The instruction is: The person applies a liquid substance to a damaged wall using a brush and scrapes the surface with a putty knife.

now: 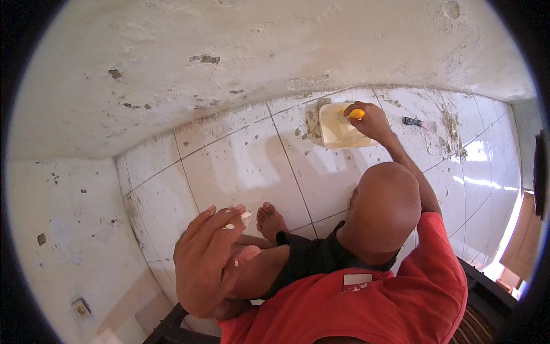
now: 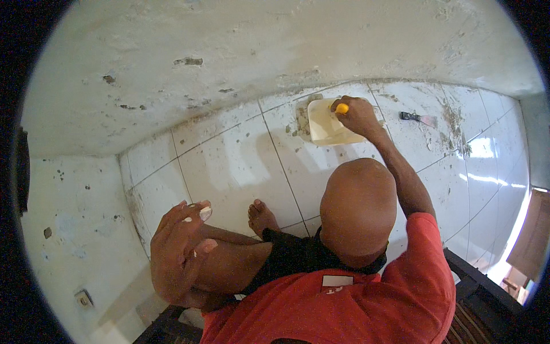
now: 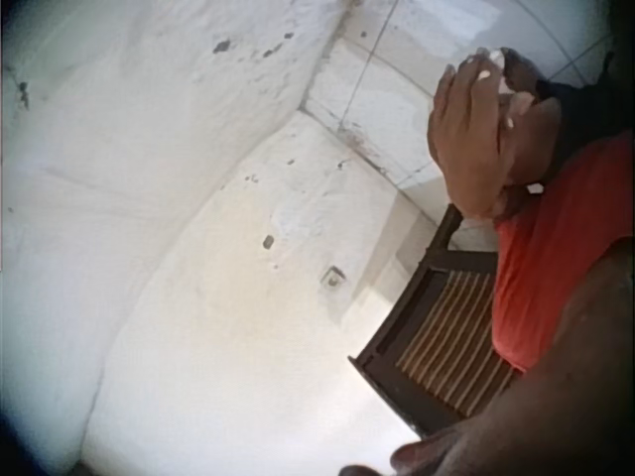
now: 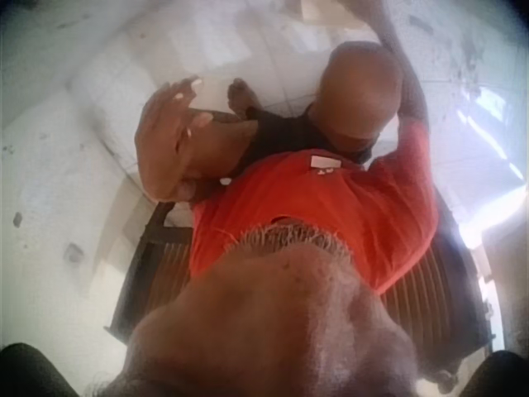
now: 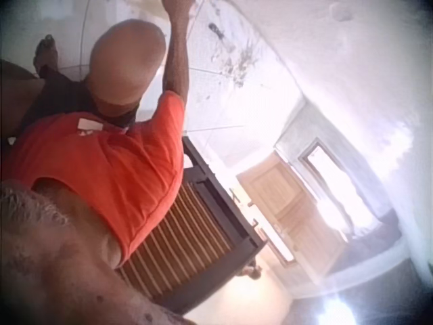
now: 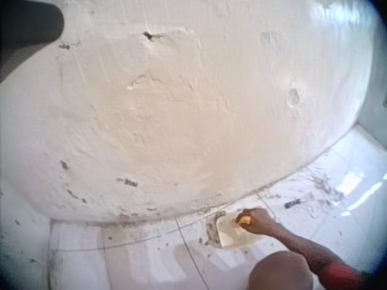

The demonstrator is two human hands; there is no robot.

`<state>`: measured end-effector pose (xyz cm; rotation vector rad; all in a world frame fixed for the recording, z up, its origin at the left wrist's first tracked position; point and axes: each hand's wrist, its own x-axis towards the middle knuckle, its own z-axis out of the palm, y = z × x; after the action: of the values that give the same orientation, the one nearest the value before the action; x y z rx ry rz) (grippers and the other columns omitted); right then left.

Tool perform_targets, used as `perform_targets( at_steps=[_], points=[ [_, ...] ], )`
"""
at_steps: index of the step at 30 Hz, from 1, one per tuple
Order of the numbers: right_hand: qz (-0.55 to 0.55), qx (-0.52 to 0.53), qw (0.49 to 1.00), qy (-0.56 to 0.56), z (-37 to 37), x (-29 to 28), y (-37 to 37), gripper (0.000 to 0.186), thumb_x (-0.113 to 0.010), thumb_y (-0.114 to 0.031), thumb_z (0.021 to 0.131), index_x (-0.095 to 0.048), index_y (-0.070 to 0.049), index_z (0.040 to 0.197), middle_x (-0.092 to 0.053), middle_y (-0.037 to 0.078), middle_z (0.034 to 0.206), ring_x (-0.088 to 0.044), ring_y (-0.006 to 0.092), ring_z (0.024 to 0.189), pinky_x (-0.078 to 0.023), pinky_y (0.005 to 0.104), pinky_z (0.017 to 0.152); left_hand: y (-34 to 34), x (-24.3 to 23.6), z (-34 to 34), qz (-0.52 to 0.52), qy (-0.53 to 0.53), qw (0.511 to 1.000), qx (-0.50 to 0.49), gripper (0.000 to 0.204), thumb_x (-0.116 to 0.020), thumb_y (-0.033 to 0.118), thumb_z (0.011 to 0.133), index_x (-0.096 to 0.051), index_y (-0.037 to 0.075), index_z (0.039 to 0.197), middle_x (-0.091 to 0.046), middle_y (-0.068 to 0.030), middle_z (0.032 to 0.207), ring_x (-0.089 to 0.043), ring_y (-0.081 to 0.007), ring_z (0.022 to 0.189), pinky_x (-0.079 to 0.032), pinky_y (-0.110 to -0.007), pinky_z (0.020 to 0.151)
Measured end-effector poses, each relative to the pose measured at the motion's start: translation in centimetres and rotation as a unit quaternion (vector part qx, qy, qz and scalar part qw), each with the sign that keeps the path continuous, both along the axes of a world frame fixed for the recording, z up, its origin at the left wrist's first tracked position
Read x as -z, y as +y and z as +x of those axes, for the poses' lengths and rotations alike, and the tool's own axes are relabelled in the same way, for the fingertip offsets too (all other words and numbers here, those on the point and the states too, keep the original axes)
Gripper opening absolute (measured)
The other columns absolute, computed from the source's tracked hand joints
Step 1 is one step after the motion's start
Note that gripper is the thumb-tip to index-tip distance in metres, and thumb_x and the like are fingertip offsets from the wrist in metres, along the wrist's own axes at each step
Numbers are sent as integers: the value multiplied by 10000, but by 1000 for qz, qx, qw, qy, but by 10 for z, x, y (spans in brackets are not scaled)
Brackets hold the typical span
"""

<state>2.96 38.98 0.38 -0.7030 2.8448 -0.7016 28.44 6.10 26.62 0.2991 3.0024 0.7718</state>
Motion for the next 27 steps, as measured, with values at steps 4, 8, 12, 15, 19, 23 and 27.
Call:
perform_targets(
  at_steps=[4, 8, 12, 15, 19, 23, 27],
  points=[
    [-20, -33, 999, -35, 13, 38, -9, 174, -697, -155, 804, -742, -169, 971, -729, 80, 976, -690, 313, 867, -540, 421, 807, 1, 5, -3, 14, 7, 1000, 2, 370, -751, 223, 787, -635, 20, 1073, -683, -125, 1161, -657, -306, 1073, -476, -468, 1006],
    [-211, 45, 973, -75, 4, 35, 6, 187, -707, -185, 811, -741, -129, 987, -738, 112, 943, -697, 315, 852, -545, 392, 773, 2, 7, -4, 30, 4, 999, -11, 351, -744, 227, 799, -644, 24, 1068, -687, -124, 1149, -659, -304, 1067, -478, -471, 1003],
    [-102, 56, 990, -75, 10, 33, 8, 179, -702, -209, 830, -741, -132, 987, -732, 129, 932, -696, 307, 823, -547, 391, 759, -5, 7, -3, 64, -15, 997, -39, 329, -732, 243, 820, -651, 30, 1057, -693, -117, 1125, -663, -299, 1046, -485, -467, 994],
    [-286, 94, 953, 23, 20, 42, 31, 235, -720, -166, 833, -709, -40, 1030, -728, 88, 919, -685, 206, 804, -548, 346, 712, -7, 6, -4, 42, -15, 999, 1, 383, -719, 268, 848, -629, 20, 1126, -670, -159, 1195, -635, -347, 1131, -450, -505, 1037],
    [-447, 268, 839, -158, 55, 19, 39, 289, -710, -188, 867, -666, -32, 1106, -691, 83, 923, -653, 144, 773, -537, 277, 600, -8, 11, -6, 24, 3, 1000, -5, 368, -719, 288, 843, -636, 37, 1099, -671, -127, 1197, -648, -309, 1114, -466, -479, 1029],
    [-586, 386, 685, -196, 72, -1, 36, 296, -680, -158, 884, -641, -49, 1156, -688, 82, 952, -673, 178, 808, -565, 301, 613, -8, 1, -2, 13, 18, 1000, -8, 376, -745, 261, 809, -636, 53, 1104, -653, -84, 1156, -636, -251, 1072, -477, -432, 999],
    [-627, 260, 715, -168, 59, -53, -21, 302, -691, -150, 884, -637, -48, 1164, -679, 111, 1055, -674, 190, 903, -566, 315, 679, -4, 3, 1, 7, 26, 1000, 12, 390, -760, 250, 795, -634, 56, 1109, -647, -72, 1132, -629, -238, 1087, -471, -426, 1010]
  ],
)
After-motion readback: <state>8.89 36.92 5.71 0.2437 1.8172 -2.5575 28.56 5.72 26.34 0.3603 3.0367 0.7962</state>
